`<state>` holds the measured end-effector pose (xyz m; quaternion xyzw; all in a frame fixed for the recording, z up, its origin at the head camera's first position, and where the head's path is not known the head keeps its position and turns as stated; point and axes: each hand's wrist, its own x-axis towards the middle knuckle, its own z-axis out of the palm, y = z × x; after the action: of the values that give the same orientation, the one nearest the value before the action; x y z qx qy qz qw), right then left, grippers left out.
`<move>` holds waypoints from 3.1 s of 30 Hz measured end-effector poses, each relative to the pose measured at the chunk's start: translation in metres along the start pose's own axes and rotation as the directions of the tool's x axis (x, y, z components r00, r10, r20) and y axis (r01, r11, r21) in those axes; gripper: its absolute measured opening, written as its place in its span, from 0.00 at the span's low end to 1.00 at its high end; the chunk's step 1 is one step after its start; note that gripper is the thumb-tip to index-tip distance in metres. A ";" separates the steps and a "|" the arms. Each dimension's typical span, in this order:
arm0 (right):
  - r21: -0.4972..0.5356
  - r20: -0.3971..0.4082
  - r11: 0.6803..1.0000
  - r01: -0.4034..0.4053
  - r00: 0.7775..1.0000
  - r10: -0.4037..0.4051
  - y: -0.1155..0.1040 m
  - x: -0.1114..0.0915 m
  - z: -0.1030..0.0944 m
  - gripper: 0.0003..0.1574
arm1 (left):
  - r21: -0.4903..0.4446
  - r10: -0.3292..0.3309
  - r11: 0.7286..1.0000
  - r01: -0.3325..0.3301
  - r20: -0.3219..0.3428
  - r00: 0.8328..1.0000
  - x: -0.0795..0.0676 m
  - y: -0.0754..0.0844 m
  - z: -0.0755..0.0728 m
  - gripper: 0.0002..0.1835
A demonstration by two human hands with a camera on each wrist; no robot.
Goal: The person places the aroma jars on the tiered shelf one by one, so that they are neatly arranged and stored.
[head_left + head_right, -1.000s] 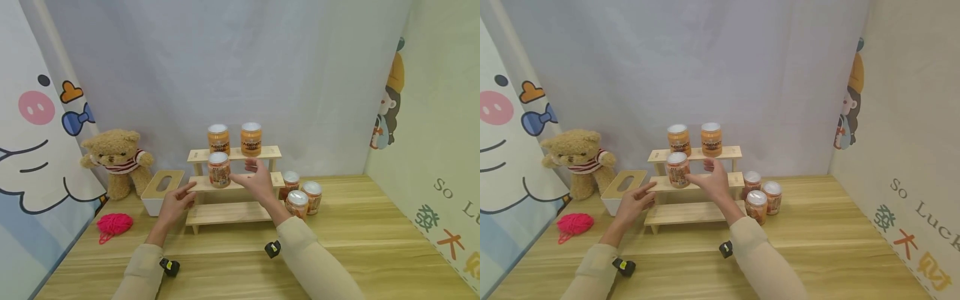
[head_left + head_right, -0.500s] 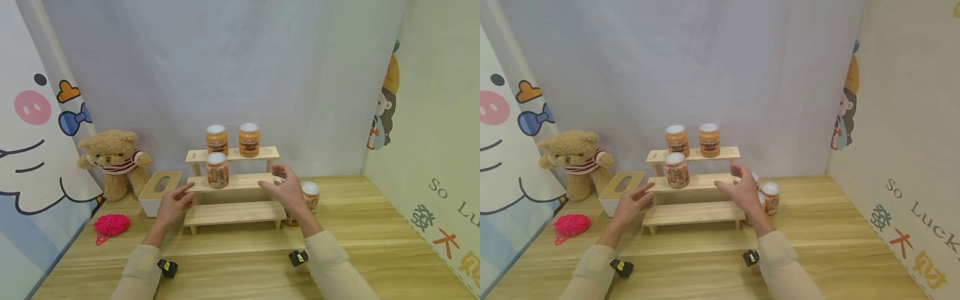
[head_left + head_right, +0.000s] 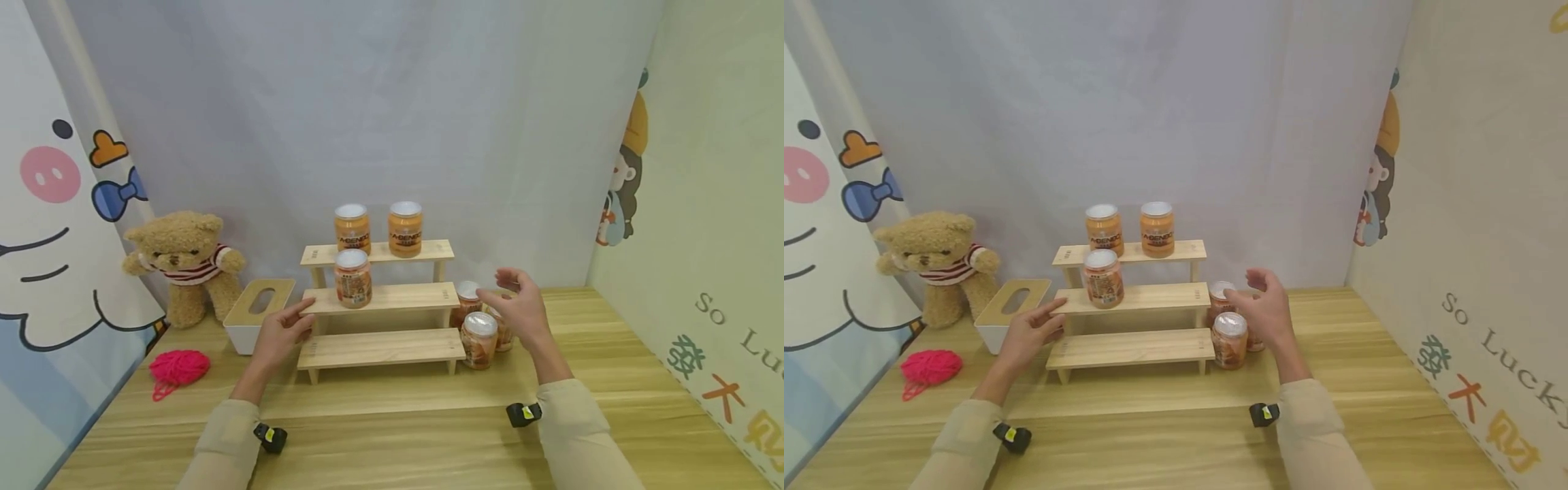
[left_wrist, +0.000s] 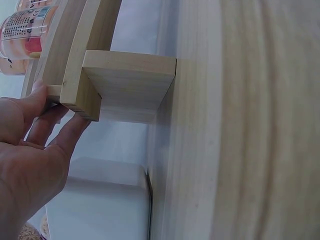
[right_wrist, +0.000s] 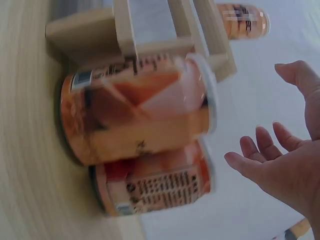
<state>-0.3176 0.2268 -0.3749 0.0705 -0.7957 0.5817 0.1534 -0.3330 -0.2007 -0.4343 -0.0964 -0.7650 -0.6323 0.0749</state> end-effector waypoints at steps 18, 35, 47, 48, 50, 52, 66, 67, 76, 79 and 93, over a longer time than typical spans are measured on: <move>-0.083 0.036 0.989 -0.125 0.991 0.128 0.044 0.008 -0.022 0.49 | 0.001 -0.009 1.000 0.009 0.001 1.000 0.000 -0.004 -0.003 0.25; -0.214 0.011 0.969 -0.125 0.991 0.130 0.056 0.009 -0.024 0.44 | -0.002 -0.010 1.000 0.010 0.003 1.000 0.002 -0.002 -0.001 0.24; -0.239 0.035 0.957 -0.164 0.984 0.177 0.066 0.009 -0.025 0.47 | 0.001 -0.014 1.000 0.014 0.008 1.000 0.001 -0.001 -0.001 0.24; -0.230 0.041 0.958 -0.170 0.982 0.184 0.067 0.009 -0.025 0.47 | 0.000 -0.013 1.000 0.013 0.010 1.000 0.001 -0.001 -0.001 0.24; -0.210 0.052 0.962 -0.175 0.981 0.189 0.068 0.009 -0.026 0.47 | -0.002 -0.013 1.000 0.013 0.008 1.000 0.001 -0.001 0.000 0.24; -0.199 0.054 0.965 -0.172 0.981 0.186 0.069 0.009 -0.025 0.47 | -0.002 -0.010 1.000 0.010 0.004 1.000 0.001 -0.001 0.000 0.24; -0.172 -0.079 0.976 -0.133 0.990 0.120 0.045 0.007 -0.033 0.43 | 0.006 -0.011 1.000 0.011 0.012 1.000 -0.001 0.004 -0.001 0.24; -0.171 -0.088 0.978 -0.122 0.990 0.108 0.042 0.008 -0.035 0.43 | 0.006 -0.013 1.000 0.013 0.006 1.000 -0.001 0.003 0.000 0.24; -0.203 -0.096 0.978 -0.055 0.995 0.036 0.018 0.007 -0.039 0.42 | 0.005 -0.004 1.000 0.004 -0.001 1.000 0.001 -0.001 -0.002 0.24; -0.203 -0.092 0.979 -0.038 0.996 0.019 0.008 0.006 -0.038 0.42 | 0.010 -0.006 1.000 0.006 -0.001 1.000 0.001 -0.001 -0.001 0.24; -0.047 0.080 0.997 0.055 0.995 -0.051 -0.036 -0.006 -0.007 0.37 | 0.008 -0.008 1.000 0.008 0.000 1.000 -0.001 0.002 -0.001 0.24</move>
<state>-0.3002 0.2212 -0.3421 0.1108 -0.8132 0.5543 0.1388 -0.3315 -0.2016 -0.4320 -0.0933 -0.7678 -0.6297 0.0726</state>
